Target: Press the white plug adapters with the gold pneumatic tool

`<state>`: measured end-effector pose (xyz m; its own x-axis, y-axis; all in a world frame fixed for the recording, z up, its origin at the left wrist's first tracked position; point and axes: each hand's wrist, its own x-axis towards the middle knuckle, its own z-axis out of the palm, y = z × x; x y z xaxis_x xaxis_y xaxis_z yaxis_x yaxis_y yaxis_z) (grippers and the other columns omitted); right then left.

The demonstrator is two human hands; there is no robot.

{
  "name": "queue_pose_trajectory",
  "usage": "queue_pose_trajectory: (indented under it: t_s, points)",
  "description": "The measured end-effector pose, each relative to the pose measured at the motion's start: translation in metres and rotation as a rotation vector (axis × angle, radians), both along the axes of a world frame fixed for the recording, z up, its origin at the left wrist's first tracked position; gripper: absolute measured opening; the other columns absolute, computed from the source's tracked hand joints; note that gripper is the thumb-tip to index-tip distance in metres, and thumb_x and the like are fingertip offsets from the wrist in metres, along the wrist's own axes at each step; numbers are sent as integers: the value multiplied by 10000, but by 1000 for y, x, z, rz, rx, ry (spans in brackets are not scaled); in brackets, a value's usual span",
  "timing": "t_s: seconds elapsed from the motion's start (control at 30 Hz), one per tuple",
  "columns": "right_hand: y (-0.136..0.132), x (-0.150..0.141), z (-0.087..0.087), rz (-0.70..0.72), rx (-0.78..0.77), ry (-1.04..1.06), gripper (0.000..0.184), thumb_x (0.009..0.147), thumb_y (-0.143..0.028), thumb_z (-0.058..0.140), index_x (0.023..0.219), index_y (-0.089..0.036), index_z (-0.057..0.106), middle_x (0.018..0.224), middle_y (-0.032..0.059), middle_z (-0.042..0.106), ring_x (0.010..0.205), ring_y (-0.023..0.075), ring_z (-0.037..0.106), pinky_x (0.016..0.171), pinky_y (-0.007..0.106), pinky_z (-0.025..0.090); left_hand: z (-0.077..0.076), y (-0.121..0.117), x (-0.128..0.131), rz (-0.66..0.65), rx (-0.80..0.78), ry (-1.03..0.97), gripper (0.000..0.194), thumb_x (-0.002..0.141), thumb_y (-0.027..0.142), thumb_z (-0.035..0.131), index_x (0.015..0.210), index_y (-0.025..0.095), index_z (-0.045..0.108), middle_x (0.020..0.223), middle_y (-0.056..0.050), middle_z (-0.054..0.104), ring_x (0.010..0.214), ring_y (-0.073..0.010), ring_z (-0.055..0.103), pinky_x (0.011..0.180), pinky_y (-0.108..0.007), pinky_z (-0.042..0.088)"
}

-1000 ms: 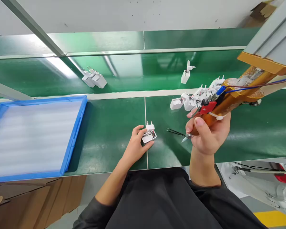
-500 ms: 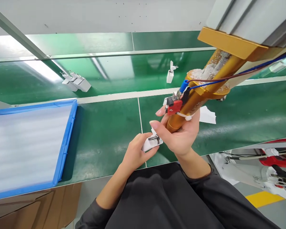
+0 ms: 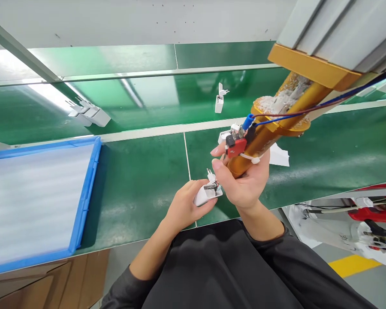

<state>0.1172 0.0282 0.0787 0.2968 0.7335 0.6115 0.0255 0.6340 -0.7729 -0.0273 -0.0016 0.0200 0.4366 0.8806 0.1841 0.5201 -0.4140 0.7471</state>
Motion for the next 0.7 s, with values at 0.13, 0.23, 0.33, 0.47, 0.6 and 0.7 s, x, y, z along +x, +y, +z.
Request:
queue_pose_trajectory:
  t_s: [0.13,0.23,0.33,0.47,0.6,0.7]
  points:
    - [0,0,-1,13,-14,7,350,791,-202,666,1079,-294,490,807,-59,617,455,61,455,463,242,443,-2,-1,0,18,-6,-13,289,847,316,649,1107,192,633,942,-50,726,820,-203,675,742,-292,520]
    - [0,0,0,-4,-20,-17,405,769,-262,732,1072,-301,466,751,-61,592,551,108,546,515,266,494,-6,-2,2,26,-28,-23,317,847,346,653,1121,190,629,966,-62,732,828,-209,681,738,-297,525]
    - [0,-1,1,-23,-9,-30,430,751,-303,769,1058,-304,468,732,-61,575,622,142,602,606,326,557,-14,-3,7,70,-59,-28,312,828,363,656,1083,185,626,914,-56,733,769,-205,678,698,-300,528]
    - [1,-5,5,-40,0,-26,409,757,-321,766,1048,-300,480,787,-39,587,651,150,608,620,352,574,-23,-5,17,139,-159,-84,258,795,339,667,1003,199,607,867,-35,735,734,-199,692,666,-293,547]
    - [1,-11,8,-55,9,-30,406,751,-312,768,1038,-294,481,798,-27,595,697,165,621,603,348,576,-26,-7,28,148,-193,-160,276,781,350,682,1001,213,586,905,-45,737,874,-243,723,748,-333,584]
    - [0,-13,9,-51,21,-25,400,744,-259,770,1037,-286,499,835,-24,618,694,152,633,622,334,583,-25,-8,36,153,-160,-221,290,771,348,680,1006,216,575,907,-48,723,910,-248,721,789,-350,594]
